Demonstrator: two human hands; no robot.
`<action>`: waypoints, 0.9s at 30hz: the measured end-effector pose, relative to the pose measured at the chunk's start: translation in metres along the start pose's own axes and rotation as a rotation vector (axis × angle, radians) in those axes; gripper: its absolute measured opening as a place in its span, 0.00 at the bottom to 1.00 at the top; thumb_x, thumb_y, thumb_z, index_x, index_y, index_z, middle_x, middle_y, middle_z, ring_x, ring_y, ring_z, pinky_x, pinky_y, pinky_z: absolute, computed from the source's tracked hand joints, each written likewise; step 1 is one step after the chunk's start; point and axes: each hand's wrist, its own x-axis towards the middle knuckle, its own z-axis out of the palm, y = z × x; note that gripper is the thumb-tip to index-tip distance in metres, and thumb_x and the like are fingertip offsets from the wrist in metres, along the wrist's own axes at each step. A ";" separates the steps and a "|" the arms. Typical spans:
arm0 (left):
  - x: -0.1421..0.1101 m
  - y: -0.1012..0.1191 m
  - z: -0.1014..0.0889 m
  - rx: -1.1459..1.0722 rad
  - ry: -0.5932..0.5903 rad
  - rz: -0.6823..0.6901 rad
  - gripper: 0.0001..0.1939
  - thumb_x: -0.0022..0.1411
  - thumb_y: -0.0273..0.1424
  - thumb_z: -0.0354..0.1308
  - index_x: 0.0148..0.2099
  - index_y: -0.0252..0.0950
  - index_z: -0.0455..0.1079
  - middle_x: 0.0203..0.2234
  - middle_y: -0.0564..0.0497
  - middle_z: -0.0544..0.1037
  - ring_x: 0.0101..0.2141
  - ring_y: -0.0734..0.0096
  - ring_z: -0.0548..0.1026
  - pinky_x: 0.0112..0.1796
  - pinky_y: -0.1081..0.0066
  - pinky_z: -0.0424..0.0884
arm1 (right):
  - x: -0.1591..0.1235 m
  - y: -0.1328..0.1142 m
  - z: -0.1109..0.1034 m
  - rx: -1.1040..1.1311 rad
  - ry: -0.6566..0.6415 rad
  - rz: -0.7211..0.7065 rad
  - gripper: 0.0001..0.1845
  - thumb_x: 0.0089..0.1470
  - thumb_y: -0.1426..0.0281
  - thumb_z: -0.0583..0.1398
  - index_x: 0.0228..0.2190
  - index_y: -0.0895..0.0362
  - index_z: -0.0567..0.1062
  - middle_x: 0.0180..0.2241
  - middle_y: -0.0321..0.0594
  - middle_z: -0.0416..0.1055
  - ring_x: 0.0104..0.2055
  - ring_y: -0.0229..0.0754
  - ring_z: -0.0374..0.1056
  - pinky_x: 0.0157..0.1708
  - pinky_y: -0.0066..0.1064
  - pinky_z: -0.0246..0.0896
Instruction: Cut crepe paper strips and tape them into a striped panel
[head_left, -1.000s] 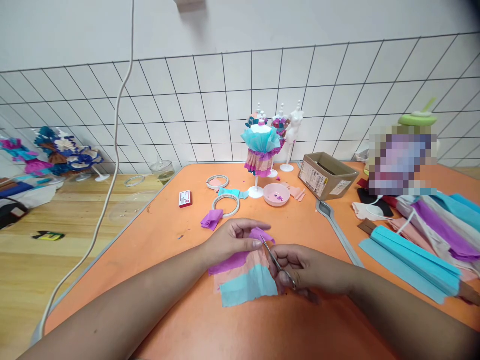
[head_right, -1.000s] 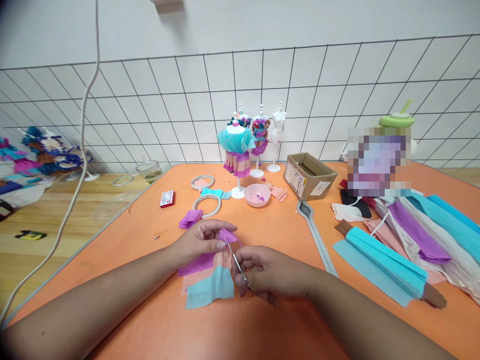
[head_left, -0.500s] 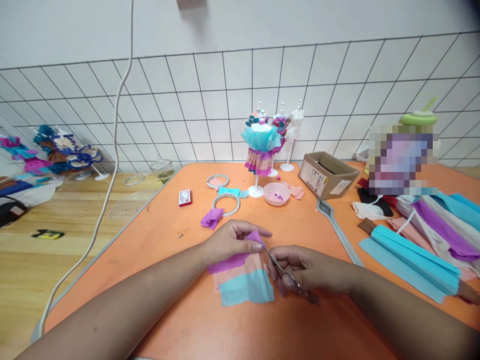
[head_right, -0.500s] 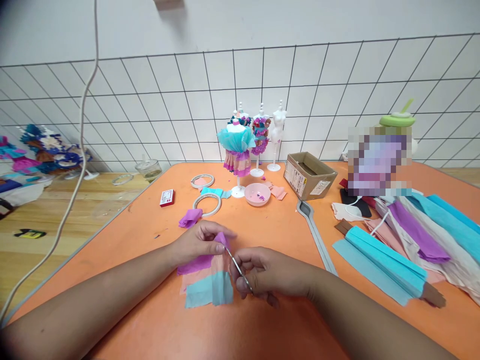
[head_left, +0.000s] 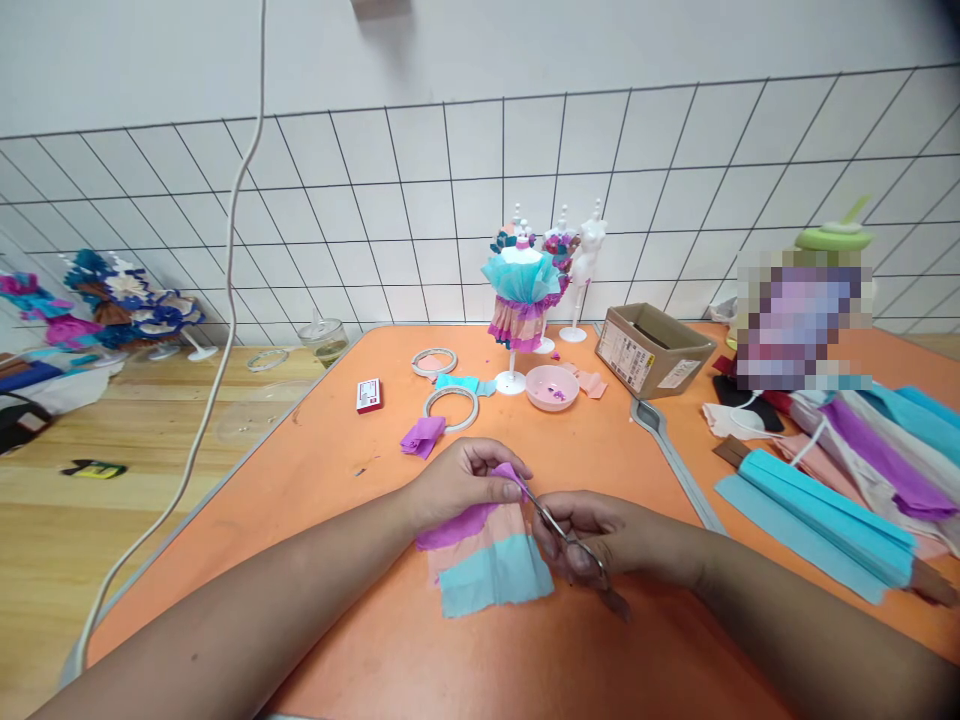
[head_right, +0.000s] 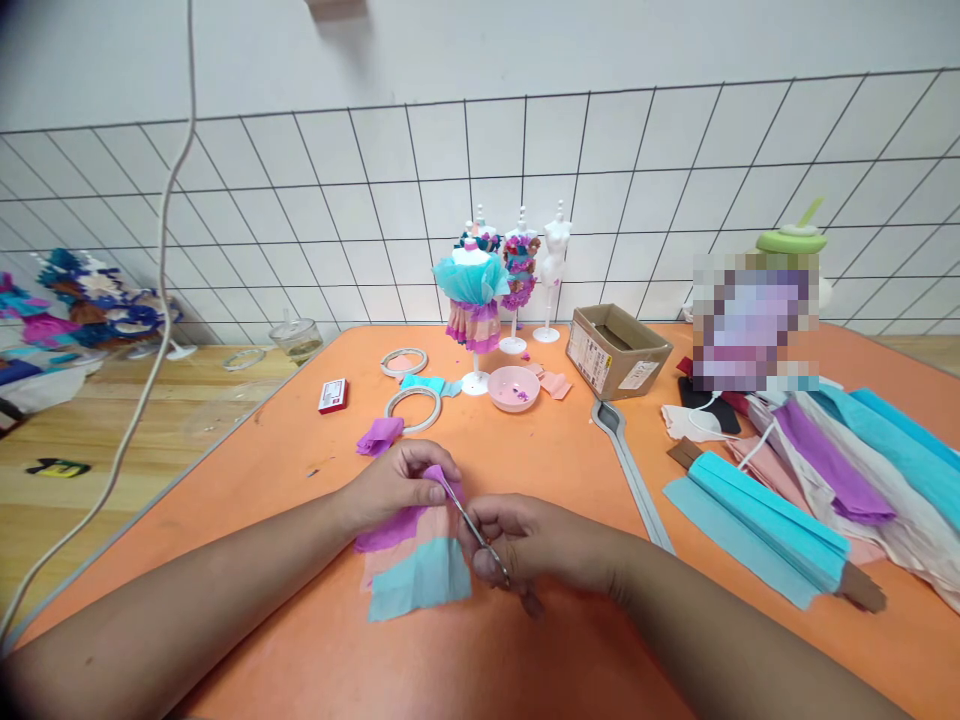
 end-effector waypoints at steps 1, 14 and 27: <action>0.000 0.000 0.000 -0.009 0.019 -0.004 0.14 0.43 0.35 0.71 0.31 0.32 0.74 0.26 0.51 0.77 0.28 0.74 0.73 0.32 0.74 0.67 | 0.000 0.000 0.000 0.001 0.000 -0.003 0.13 0.48 0.65 0.63 0.32 0.58 0.65 0.26 0.32 0.58 0.23 0.30 0.55 0.16 0.16 0.56; -0.001 -0.001 0.000 -0.021 -0.015 -0.052 0.16 0.43 0.36 0.71 0.26 0.30 0.69 0.22 0.52 0.73 0.25 0.76 0.70 0.29 0.75 0.64 | 0.003 0.003 0.002 0.039 0.004 0.004 0.16 0.48 0.64 0.64 0.33 0.58 0.65 0.26 0.32 0.58 0.24 0.30 0.57 0.17 0.18 0.60; 0.000 -0.001 0.001 0.027 -0.044 -0.064 0.18 0.42 0.38 0.71 0.25 0.30 0.69 0.21 0.53 0.71 0.24 0.79 0.67 0.27 0.77 0.62 | 0.007 0.005 0.001 0.063 -0.035 0.002 0.18 0.47 0.62 0.66 0.30 0.58 0.64 0.23 0.30 0.59 0.23 0.29 0.56 0.20 0.21 0.64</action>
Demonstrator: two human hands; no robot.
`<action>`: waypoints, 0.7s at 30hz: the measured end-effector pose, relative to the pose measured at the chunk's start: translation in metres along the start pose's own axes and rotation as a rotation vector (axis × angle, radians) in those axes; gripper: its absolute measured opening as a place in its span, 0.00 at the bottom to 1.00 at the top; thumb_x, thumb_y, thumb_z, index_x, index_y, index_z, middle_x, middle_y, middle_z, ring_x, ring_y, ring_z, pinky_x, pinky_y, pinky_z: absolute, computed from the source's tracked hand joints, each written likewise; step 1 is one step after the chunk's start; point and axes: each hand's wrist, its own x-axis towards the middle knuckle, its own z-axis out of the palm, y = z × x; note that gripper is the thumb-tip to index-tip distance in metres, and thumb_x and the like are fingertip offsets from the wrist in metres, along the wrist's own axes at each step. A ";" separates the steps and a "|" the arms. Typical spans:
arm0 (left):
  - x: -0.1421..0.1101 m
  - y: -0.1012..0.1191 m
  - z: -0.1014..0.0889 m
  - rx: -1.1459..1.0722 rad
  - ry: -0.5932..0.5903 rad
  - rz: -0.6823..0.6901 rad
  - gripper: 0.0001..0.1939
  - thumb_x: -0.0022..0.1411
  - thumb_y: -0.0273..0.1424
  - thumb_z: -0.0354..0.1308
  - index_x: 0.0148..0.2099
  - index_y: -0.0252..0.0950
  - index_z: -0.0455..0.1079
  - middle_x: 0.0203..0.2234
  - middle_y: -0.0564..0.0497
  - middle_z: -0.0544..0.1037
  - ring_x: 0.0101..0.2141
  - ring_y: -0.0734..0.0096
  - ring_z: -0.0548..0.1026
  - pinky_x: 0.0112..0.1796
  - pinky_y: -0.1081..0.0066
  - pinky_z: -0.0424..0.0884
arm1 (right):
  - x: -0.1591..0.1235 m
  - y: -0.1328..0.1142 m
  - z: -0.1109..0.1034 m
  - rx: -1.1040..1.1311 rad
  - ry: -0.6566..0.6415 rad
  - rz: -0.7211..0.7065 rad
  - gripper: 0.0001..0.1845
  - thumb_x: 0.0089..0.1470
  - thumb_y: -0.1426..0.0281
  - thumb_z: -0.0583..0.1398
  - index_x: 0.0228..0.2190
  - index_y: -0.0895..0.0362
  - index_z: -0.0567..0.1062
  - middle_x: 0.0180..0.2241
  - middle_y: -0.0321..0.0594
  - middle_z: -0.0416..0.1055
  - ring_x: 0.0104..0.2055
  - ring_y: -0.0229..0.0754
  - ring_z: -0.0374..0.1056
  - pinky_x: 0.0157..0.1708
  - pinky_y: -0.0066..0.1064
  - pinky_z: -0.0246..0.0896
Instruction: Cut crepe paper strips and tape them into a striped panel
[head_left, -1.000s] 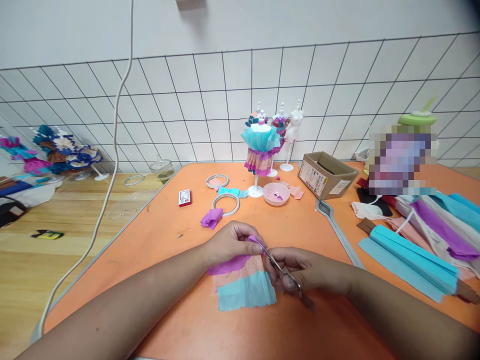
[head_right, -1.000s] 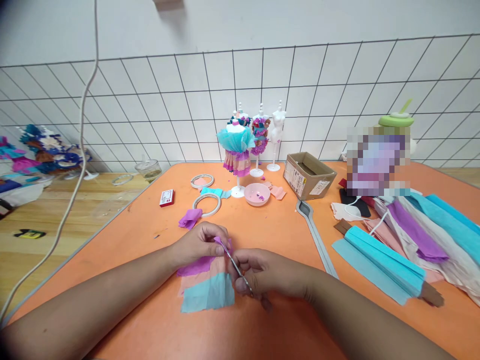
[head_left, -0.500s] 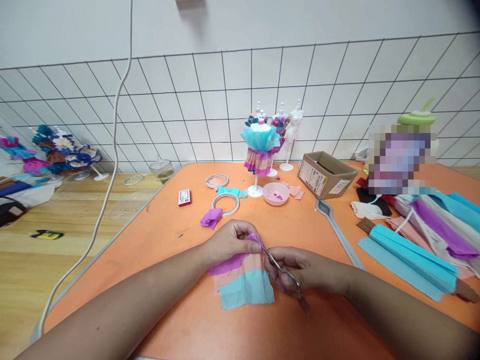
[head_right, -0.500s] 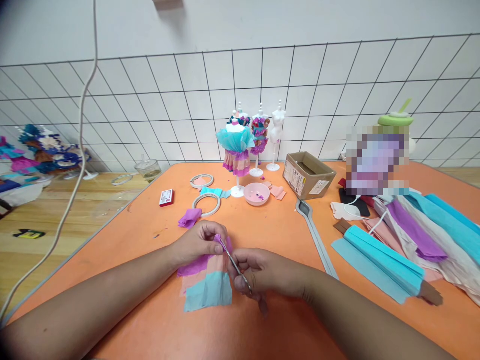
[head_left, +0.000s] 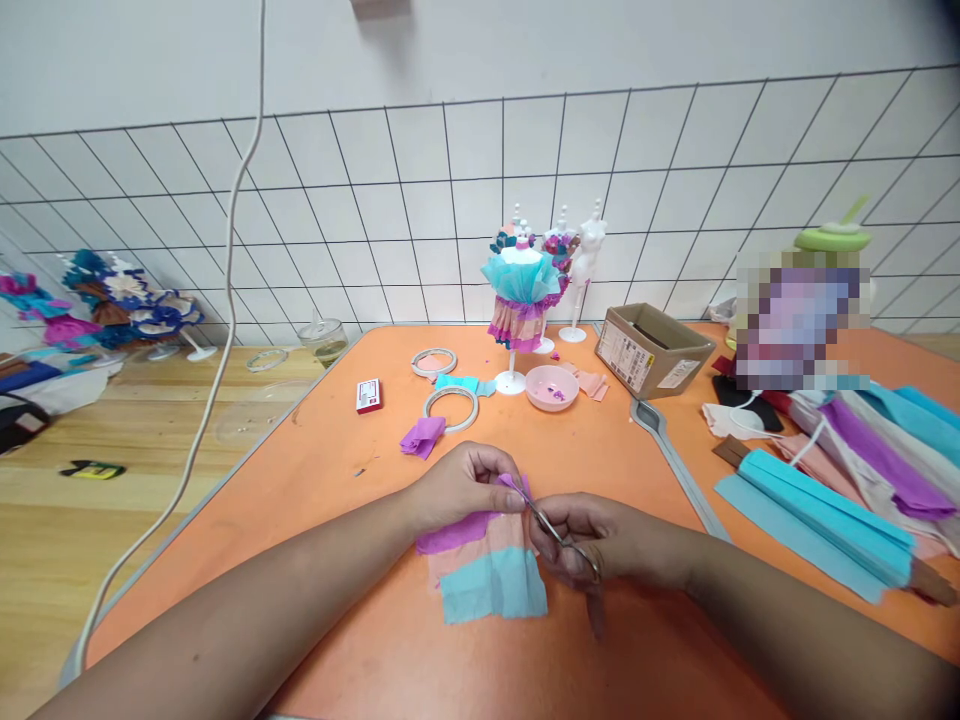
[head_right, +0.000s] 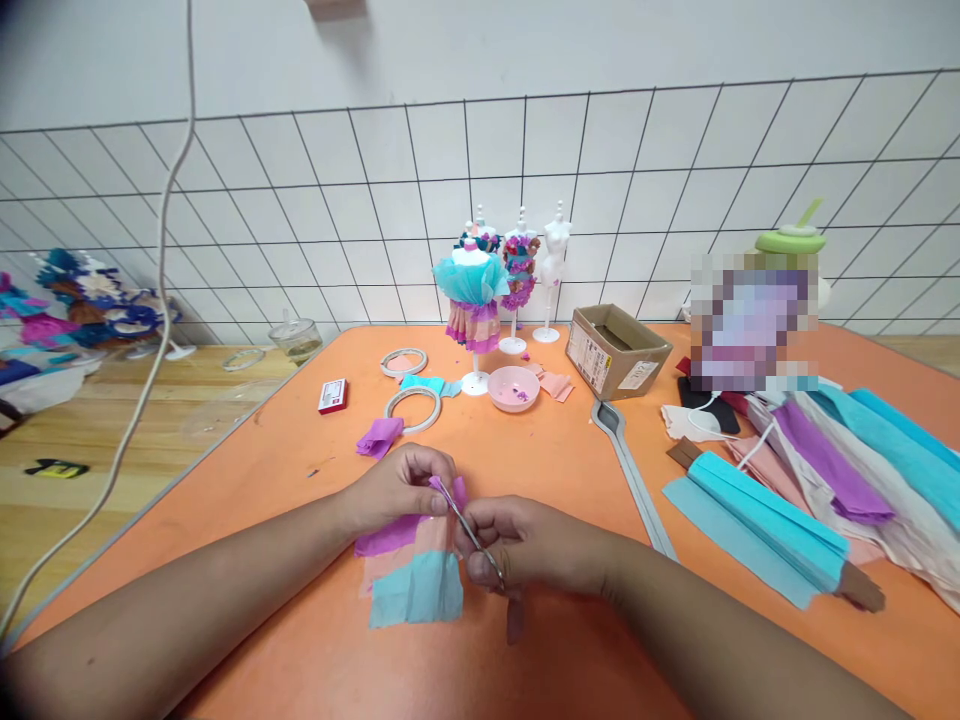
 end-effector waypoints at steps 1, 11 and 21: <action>0.000 0.000 0.000 0.000 -0.012 -0.008 0.18 0.41 0.38 0.71 0.25 0.30 0.69 0.21 0.53 0.71 0.24 0.78 0.67 0.27 0.77 0.62 | 0.000 0.000 0.000 -0.005 -0.002 0.006 0.18 0.46 0.61 0.66 0.30 0.59 0.65 0.23 0.30 0.59 0.23 0.29 0.56 0.20 0.22 0.64; 0.000 -0.002 -0.001 -0.011 -0.068 -0.010 0.16 0.43 0.35 0.71 0.25 0.30 0.69 0.21 0.54 0.72 0.24 0.79 0.67 0.27 0.77 0.62 | 0.000 0.001 -0.003 -0.034 0.016 0.024 0.17 0.46 0.63 0.66 0.30 0.60 0.67 0.23 0.30 0.60 0.22 0.29 0.58 0.19 0.21 0.64; -0.001 -0.001 0.002 -0.022 -0.091 -0.036 0.14 0.43 0.33 0.71 0.26 0.30 0.71 0.24 0.52 0.74 0.26 0.78 0.70 0.30 0.76 0.65 | 0.002 0.003 -0.002 -0.017 -0.012 0.008 0.17 0.47 0.61 0.65 0.32 0.60 0.67 0.24 0.31 0.60 0.23 0.30 0.59 0.21 0.24 0.66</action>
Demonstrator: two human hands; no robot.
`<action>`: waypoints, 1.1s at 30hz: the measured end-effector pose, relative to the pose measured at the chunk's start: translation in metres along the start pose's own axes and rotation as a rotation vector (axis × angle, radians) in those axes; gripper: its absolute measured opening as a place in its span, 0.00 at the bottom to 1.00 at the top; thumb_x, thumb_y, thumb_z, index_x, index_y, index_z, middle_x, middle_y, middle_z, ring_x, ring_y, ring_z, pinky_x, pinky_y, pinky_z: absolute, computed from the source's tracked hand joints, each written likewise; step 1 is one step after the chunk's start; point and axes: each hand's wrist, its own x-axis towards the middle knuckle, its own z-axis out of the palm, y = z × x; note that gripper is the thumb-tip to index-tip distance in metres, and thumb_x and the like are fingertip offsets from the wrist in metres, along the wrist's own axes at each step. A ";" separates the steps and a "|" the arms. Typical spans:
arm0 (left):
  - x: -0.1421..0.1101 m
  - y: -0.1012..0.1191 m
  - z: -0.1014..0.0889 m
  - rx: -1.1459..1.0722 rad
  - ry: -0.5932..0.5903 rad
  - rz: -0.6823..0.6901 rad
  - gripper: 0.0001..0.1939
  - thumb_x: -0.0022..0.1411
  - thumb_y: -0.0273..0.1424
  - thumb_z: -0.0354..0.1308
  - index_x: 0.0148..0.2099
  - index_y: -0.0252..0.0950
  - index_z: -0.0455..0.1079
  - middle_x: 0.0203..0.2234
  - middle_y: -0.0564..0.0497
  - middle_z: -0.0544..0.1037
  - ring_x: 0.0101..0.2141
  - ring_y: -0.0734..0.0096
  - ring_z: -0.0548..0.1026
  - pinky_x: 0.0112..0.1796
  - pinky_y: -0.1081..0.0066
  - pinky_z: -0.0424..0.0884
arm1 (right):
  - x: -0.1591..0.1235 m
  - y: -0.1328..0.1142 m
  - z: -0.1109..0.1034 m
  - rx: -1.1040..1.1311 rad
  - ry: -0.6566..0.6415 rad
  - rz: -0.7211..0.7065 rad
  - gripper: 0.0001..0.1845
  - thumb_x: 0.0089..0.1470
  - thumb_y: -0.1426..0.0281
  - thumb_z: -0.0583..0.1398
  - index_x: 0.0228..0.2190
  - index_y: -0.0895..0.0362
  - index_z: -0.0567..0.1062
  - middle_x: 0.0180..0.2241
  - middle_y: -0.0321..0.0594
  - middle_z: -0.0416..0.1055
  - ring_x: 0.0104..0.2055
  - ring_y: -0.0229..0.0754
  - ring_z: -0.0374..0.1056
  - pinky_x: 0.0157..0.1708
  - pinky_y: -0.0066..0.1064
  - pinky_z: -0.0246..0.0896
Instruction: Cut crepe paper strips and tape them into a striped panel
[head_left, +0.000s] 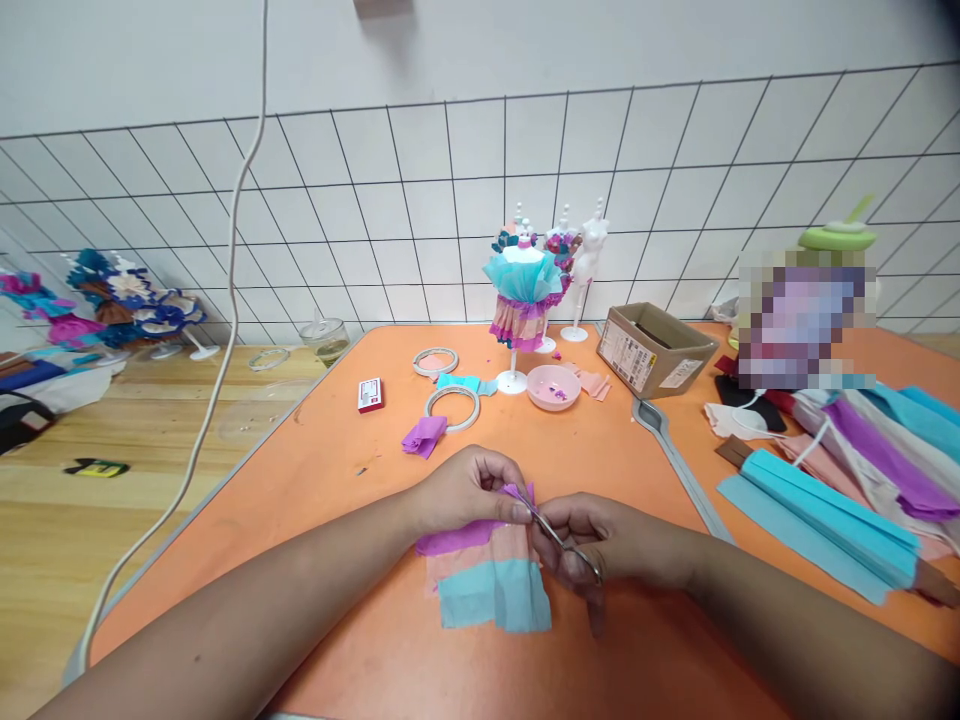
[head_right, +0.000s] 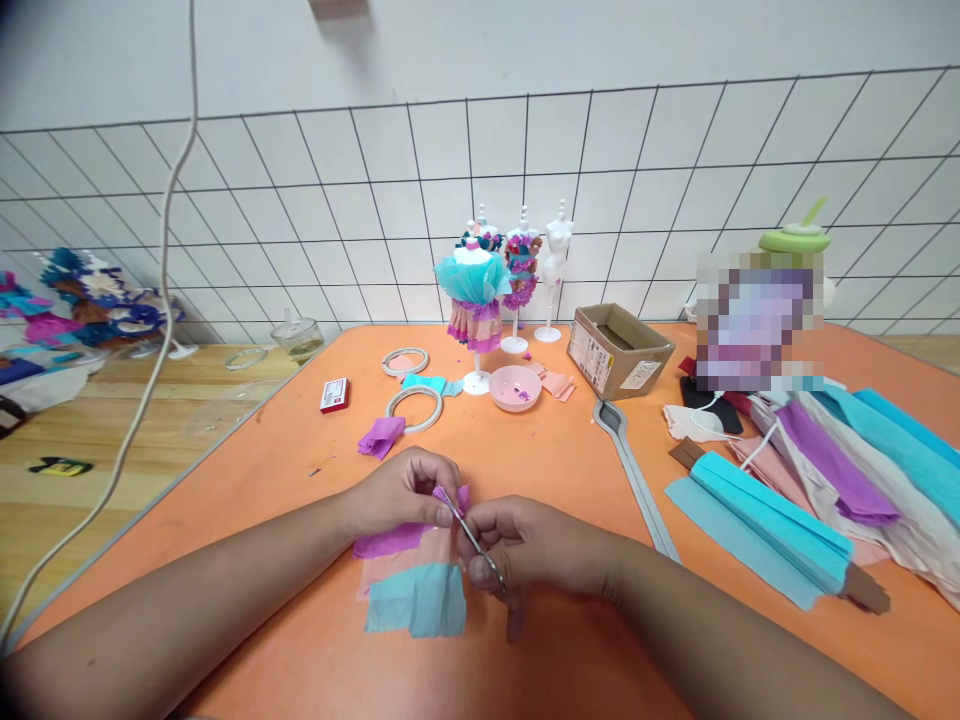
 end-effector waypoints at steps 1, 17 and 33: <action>0.000 0.000 0.000 0.003 0.000 -0.001 0.14 0.43 0.33 0.71 0.26 0.30 0.71 0.24 0.52 0.74 0.26 0.78 0.70 0.29 0.76 0.65 | 0.000 0.000 0.000 0.006 -0.004 -0.002 0.17 0.47 0.62 0.65 0.31 0.60 0.67 0.23 0.30 0.60 0.22 0.30 0.59 0.21 0.23 0.66; 0.000 0.000 0.000 0.122 -0.001 -0.030 0.16 0.41 0.35 0.71 0.25 0.30 0.69 0.24 0.53 0.74 0.26 0.77 0.69 0.29 0.75 0.65 | 0.001 0.001 0.000 0.007 0.031 0.022 0.16 0.47 0.64 0.66 0.33 0.60 0.69 0.24 0.31 0.60 0.24 0.30 0.60 0.21 0.21 0.65; 0.000 0.000 -0.002 0.280 -0.034 -0.014 0.14 0.43 0.34 0.70 0.27 0.30 0.72 0.23 0.52 0.74 0.26 0.77 0.69 0.29 0.76 0.64 | 0.001 0.002 0.002 -0.014 0.051 0.037 0.14 0.46 0.65 0.66 0.31 0.61 0.71 0.25 0.31 0.60 0.25 0.30 0.59 0.22 0.21 0.65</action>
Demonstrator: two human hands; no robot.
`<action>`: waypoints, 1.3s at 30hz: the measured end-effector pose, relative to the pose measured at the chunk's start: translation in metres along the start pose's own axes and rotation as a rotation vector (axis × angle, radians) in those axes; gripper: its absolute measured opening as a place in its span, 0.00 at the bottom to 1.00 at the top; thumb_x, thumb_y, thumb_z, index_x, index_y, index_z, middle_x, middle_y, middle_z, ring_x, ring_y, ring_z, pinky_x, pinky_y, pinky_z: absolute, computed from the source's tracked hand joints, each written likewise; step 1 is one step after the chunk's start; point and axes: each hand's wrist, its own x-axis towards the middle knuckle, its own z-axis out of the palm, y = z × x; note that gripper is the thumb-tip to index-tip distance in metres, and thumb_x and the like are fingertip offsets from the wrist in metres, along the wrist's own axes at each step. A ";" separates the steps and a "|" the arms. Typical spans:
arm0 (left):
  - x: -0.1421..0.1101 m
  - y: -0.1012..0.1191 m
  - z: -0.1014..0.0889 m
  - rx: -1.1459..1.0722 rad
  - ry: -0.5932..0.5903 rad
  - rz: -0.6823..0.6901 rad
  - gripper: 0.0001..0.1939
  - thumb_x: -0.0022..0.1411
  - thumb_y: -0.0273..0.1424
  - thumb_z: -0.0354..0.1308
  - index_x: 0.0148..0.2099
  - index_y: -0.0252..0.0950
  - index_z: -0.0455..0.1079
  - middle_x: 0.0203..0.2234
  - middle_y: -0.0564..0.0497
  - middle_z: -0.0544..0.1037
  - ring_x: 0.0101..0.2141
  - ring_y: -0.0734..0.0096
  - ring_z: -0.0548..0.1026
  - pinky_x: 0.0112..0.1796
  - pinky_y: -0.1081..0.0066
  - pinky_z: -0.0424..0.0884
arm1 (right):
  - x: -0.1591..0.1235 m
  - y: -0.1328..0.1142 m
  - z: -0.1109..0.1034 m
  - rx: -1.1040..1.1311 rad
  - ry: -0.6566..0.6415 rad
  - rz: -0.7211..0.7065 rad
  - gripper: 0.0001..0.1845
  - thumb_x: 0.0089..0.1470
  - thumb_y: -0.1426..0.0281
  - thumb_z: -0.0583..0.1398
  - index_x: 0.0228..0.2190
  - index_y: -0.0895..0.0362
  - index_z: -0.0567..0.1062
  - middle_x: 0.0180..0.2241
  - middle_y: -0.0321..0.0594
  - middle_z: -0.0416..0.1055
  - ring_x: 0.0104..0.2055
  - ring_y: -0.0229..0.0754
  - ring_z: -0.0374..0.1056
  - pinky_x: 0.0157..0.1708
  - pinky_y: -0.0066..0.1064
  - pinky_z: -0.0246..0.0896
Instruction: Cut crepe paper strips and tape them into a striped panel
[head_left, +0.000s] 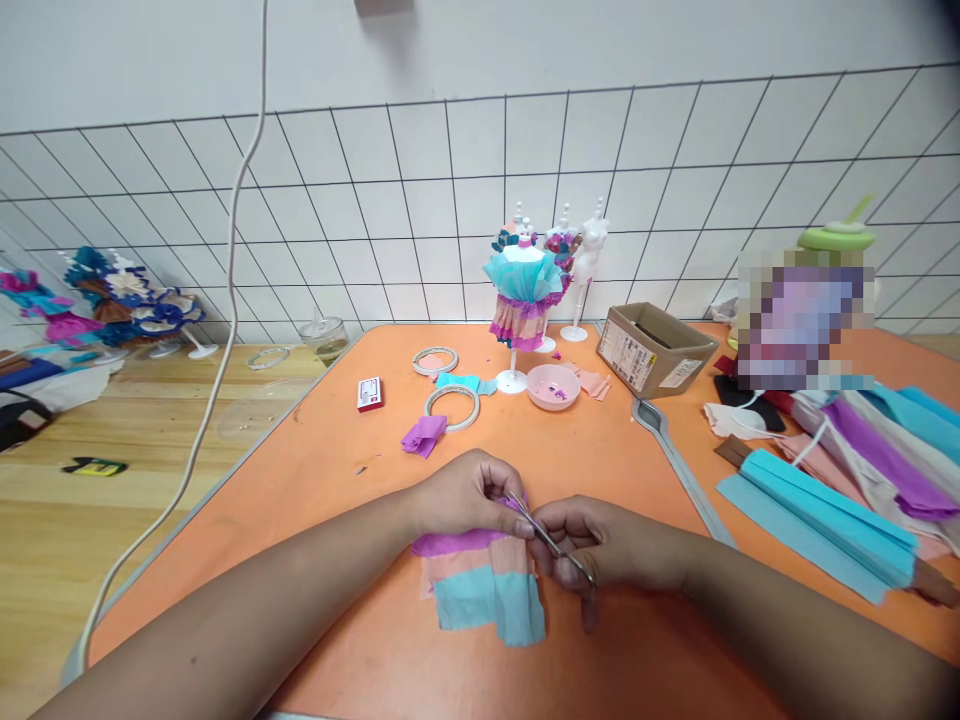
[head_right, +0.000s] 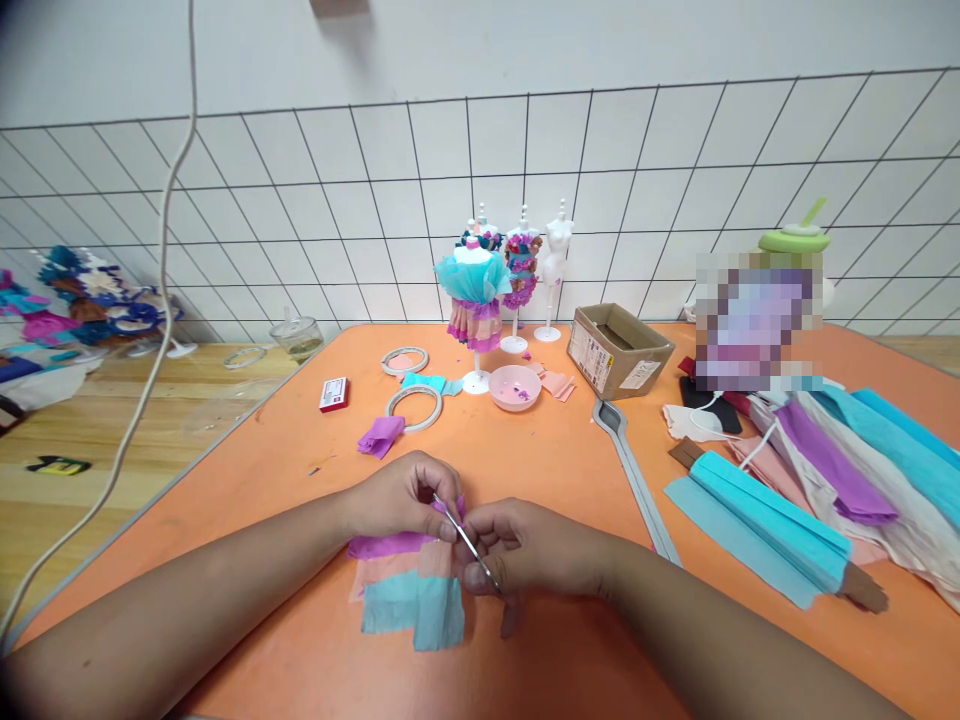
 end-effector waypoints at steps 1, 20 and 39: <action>0.000 0.000 0.000 0.009 -0.003 -0.007 0.14 0.43 0.34 0.70 0.27 0.30 0.72 0.23 0.52 0.74 0.26 0.77 0.69 0.29 0.75 0.64 | 0.000 0.000 0.000 -0.002 0.000 0.004 0.14 0.46 0.65 0.66 0.32 0.61 0.71 0.25 0.31 0.60 0.25 0.30 0.59 0.22 0.21 0.65; -0.001 0.000 0.000 0.054 0.000 -0.034 0.15 0.43 0.36 0.70 0.27 0.30 0.72 0.23 0.52 0.74 0.27 0.76 0.70 0.29 0.76 0.66 | 0.003 0.005 0.000 0.017 0.030 0.023 0.15 0.45 0.66 0.67 0.32 0.61 0.71 0.25 0.32 0.64 0.27 0.31 0.62 0.26 0.24 0.67; -0.003 0.003 -0.001 0.122 -0.052 -0.022 0.13 0.45 0.36 0.69 0.28 0.31 0.73 0.23 0.53 0.74 0.26 0.77 0.69 0.28 0.77 0.65 | 0.004 0.006 -0.001 -0.023 0.025 0.055 0.13 0.45 0.67 0.66 0.31 0.62 0.72 0.24 0.32 0.64 0.25 0.30 0.62 0.24 0.22 0.66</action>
